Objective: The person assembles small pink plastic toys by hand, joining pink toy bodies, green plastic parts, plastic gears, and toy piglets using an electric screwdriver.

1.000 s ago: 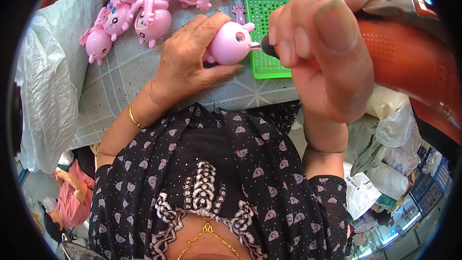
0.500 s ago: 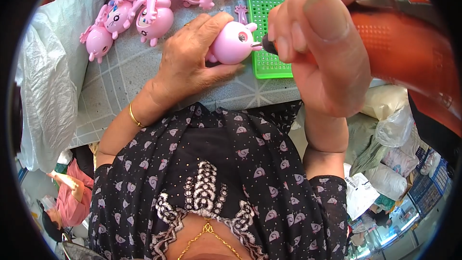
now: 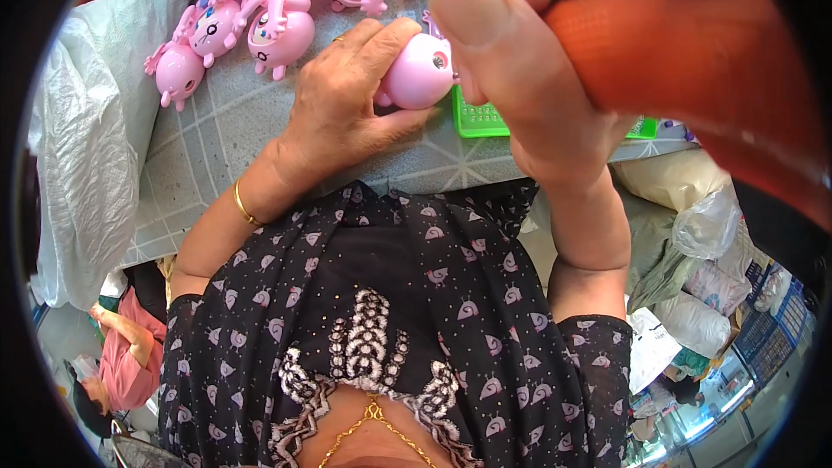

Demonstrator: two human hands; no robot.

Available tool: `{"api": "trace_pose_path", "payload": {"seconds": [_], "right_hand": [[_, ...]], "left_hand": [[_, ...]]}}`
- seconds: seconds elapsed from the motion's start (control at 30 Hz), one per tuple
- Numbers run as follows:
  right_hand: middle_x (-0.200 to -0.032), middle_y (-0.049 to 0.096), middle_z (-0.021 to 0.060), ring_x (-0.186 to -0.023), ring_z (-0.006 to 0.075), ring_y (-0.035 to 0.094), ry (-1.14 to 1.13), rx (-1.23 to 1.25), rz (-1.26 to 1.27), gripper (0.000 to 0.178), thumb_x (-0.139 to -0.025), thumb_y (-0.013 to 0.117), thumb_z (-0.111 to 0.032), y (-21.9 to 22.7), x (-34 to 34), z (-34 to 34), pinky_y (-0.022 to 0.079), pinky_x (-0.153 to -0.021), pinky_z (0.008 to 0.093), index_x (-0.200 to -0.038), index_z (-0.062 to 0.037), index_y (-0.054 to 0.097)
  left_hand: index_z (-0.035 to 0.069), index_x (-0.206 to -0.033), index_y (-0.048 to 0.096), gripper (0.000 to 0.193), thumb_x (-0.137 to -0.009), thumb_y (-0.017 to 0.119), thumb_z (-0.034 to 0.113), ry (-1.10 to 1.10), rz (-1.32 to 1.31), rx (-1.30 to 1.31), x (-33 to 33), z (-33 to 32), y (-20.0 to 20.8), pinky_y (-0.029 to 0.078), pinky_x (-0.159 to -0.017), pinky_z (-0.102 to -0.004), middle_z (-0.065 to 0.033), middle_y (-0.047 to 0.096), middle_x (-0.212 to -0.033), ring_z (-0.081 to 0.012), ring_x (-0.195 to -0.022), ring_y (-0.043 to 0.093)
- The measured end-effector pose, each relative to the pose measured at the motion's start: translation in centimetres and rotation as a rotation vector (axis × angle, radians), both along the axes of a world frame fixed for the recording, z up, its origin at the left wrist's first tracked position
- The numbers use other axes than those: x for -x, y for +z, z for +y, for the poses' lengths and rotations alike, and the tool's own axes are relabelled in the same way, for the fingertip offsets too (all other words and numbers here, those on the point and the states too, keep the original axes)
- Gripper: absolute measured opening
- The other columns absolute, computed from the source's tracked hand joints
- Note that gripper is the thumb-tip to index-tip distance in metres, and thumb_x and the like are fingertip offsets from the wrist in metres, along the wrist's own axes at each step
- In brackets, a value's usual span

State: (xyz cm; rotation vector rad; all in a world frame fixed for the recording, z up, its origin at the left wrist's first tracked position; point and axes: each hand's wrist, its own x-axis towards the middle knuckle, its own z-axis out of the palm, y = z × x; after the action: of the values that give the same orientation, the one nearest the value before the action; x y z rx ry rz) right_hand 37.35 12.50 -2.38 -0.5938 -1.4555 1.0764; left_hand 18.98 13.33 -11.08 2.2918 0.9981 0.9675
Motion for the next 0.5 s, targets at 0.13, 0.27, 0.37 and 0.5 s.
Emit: {"api": "trace_pose_path", "payload": {"seconds": [0.13,0.27,0.37,0.5], "right_hand": [[-0.066,0.045,0.0017,-0.05,0.0112,0.043,-0.003,-0.001,-0.019,0.029,-0.097,0.056,-0.014,0.2,0.2,0.5,0.039,-0.055,0.0294,-0.074,-0.0114,0.039],[-0.068,0.046,0.0011,-0.052,0.0108,0.043,-0.107,-0.075,-0.218,0.014,-0.096,0.058,-0.012,0.7,0.2,0.5,0.042,-0.058,0.0311,-0.085,-0.0074,0.05],[-0.077,0.047,0.0,-0.062,0.0109,0.047,-0.034,-0.055,0.162,0.014,-0.102,0.05,-0.019,0.1,-0.3,0.4,0.043,-0.067,0.0333,-0.111,-0.0094,0.056],[-0.076,0.047,0.0,-0.064,0.0119,0.046,-0.379,-0.021,0.239,0.014,-0.1,0.057,-0.022,3.3,-2.8,-0.6,0.042,-0.071,0.0341,-0.098,-0.0081,0.057]], "left_hand": [[0.001,-0.125,0.06,0.07,-0.067,0.087,0.028,-0.013,0.027,0.055,-0.1,-0.1,0.1,0.054,-0.082,-0.0439,-0.0194,0.065,-0.111,-0.0382,-0.094,0.066],[0.001,-0.125,0.059,0.07,-0.067,0.087,0.027,0.023,0.008,-0.031,0.2,0.2,-0.2,0.054,-0.084,-0.0433,-0.0194,0.065,-0.113,-0.0376,-0.096,0.067],[0.0,-0.124,0.059,0.068,-0.067,0.087,0.025,0.038,-0.019,0.016,0.7,1.0,0.0,0.054,-0.086,-0.0431,-0.0218,0.065,-0.114,-0.0388,-0.098,0.067],[0.004,-0.133,0.053,0.057,-0.089,0.074,0.034,-0.173,-0.644,0.867,1.1,1.4,2.0,0.053,-0.063,-0.0304,-0.0041,0.067,-0.103,-0.0134,-0.085,0.066]]}}
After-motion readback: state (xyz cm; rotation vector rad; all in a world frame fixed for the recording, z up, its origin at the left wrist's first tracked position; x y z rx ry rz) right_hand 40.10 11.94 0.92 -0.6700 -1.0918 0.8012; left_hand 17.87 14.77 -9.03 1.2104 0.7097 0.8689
